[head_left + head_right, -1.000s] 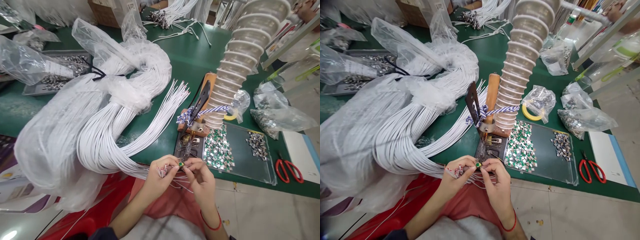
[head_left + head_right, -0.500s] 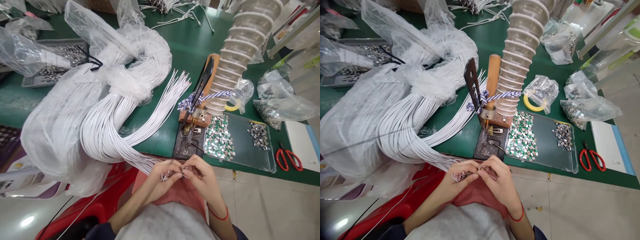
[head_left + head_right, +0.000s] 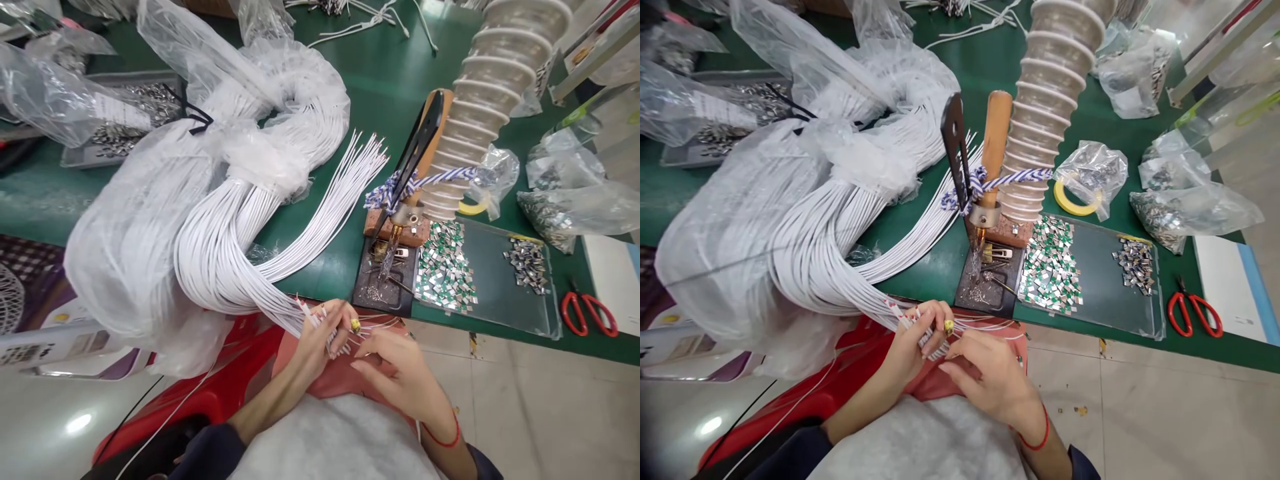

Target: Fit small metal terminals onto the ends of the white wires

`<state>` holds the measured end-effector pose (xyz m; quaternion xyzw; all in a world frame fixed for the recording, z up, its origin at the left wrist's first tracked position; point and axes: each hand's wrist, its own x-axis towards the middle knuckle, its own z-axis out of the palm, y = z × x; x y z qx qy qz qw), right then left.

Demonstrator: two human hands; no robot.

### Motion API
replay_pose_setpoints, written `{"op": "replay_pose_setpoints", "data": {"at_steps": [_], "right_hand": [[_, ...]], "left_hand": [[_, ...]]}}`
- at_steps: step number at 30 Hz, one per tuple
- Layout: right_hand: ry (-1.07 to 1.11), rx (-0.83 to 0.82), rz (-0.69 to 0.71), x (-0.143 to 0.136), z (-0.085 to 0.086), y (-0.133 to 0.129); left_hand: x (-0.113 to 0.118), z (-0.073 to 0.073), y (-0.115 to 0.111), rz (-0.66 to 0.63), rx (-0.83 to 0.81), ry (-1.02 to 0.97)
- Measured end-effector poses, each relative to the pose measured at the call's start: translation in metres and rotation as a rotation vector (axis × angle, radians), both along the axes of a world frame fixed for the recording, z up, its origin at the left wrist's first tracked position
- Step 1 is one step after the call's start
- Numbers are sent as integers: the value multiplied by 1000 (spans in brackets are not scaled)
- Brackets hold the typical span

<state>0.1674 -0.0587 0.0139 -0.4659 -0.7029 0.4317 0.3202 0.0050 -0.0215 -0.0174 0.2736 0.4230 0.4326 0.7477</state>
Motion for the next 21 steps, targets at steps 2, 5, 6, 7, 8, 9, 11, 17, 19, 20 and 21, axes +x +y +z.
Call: {"op": "replay_pose_setpoints", "data": {"at_steps": [2, 5, 6, 7, 8, 9, 11, 17, 19, 20, 21], "right_hand": [[24, -32, -4, -13, -3, -1], [69, -56, -51, -29, -11, -1], [84, -54, -70, -32, -13, -1], [97, -53, -87, -35, -15, -2], [109, -51, -105, -38, -17, -2], [116, -53, -121, -40, -19, -2], [126, -68, -151, -42, -22, -4], [84, -173, -219, -47, -37, -11], [63, -164, -232, -49, -43, -14], [53, -143, -246, -49, -46, -15], [39, -120, -259, -50, -49, -16]], "left_hand": [[3, 1, 0, 38, 3, -31], [4, 0, -1, 101, 16, -33], [4, -1, -1, 126, 17, -32], [4, -1, -1, 146, 14, -41], [4, -2, -2, 162, 6, -63], [4, -3, -2, 175, -5, -92], [3, -2, -3, 194, -28, -148], [2, 4, -2, 282, -42, -174], [2, 6, -2, 300, -29, -155], [2, 7, -2, 304, -28, -139], [2, 7, -1, 310, -31, -120]]}}
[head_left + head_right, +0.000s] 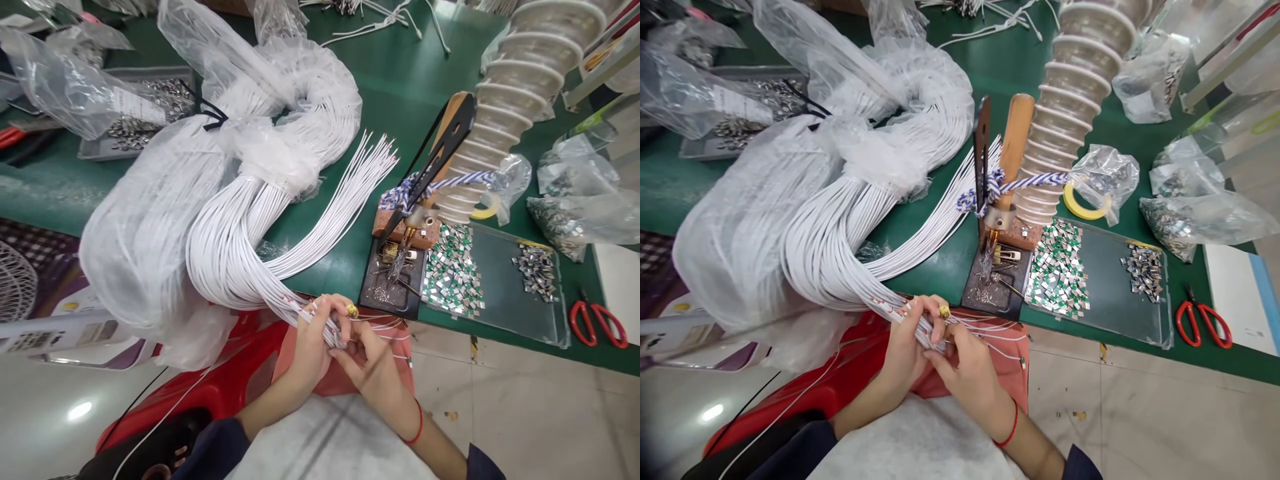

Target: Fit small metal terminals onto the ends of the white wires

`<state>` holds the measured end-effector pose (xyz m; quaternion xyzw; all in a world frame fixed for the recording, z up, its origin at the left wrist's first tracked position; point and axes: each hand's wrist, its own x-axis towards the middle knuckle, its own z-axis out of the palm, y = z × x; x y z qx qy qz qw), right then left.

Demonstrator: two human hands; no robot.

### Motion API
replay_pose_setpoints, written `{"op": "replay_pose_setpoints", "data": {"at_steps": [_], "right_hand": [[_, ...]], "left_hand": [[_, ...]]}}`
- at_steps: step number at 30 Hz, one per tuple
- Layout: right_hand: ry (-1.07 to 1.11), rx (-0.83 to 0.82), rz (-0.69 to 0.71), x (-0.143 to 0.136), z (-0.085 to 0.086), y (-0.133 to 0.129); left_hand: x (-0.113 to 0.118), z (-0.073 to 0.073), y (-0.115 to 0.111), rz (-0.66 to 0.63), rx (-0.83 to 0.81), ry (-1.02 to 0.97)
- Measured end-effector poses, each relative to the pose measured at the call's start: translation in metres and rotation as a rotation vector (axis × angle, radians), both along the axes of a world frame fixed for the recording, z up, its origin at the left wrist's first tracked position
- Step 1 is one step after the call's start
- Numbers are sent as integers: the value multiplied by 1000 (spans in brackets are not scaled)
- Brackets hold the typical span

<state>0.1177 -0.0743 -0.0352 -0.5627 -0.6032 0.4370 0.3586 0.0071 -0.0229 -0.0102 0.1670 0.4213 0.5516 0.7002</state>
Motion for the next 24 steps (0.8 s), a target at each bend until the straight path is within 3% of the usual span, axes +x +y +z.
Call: {"op": "replay_pose_setpoints", "data": {"at_steps": [11, 24], "right_hand": [[-36, 157, -22, -1, -6, -3], [30, 119, -44, 2, -2, -2]], "left_hand": [[3, 0, -3, 73, -23, 60], [1, -10, -9, -102, 32, 102]]}}
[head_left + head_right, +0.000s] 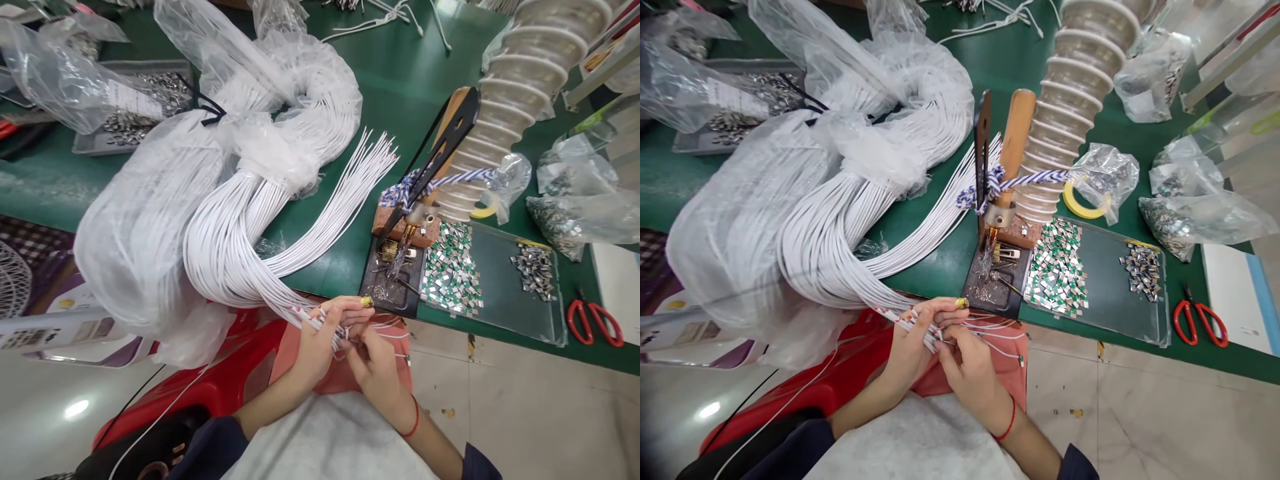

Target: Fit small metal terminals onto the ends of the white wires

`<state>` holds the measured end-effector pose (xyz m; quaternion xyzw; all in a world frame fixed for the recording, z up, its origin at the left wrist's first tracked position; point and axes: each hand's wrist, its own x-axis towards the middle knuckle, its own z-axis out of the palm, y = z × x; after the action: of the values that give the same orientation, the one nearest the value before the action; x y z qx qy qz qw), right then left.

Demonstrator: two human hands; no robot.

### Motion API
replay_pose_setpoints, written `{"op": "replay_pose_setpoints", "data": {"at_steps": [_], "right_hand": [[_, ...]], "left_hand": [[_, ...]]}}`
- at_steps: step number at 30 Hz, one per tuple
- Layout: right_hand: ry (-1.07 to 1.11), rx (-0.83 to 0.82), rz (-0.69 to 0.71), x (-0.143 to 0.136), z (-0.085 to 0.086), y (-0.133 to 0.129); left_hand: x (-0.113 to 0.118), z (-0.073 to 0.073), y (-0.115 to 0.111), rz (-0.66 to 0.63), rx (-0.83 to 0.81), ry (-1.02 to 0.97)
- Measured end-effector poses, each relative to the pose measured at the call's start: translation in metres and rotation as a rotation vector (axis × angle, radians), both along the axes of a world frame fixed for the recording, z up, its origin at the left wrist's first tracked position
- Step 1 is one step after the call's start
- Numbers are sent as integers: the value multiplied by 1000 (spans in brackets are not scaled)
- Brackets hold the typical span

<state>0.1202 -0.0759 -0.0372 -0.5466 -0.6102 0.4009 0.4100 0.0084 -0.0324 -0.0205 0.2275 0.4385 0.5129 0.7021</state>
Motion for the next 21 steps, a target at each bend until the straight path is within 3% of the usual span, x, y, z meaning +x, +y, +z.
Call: {"op": "replay_pose_setpoints", "data": {"at_steps": [21], "right_hand": [[-61, -5, 98, 3, 6, 7]], "left_hand": [[2, 4, 4, 50, -59, -69]]}}
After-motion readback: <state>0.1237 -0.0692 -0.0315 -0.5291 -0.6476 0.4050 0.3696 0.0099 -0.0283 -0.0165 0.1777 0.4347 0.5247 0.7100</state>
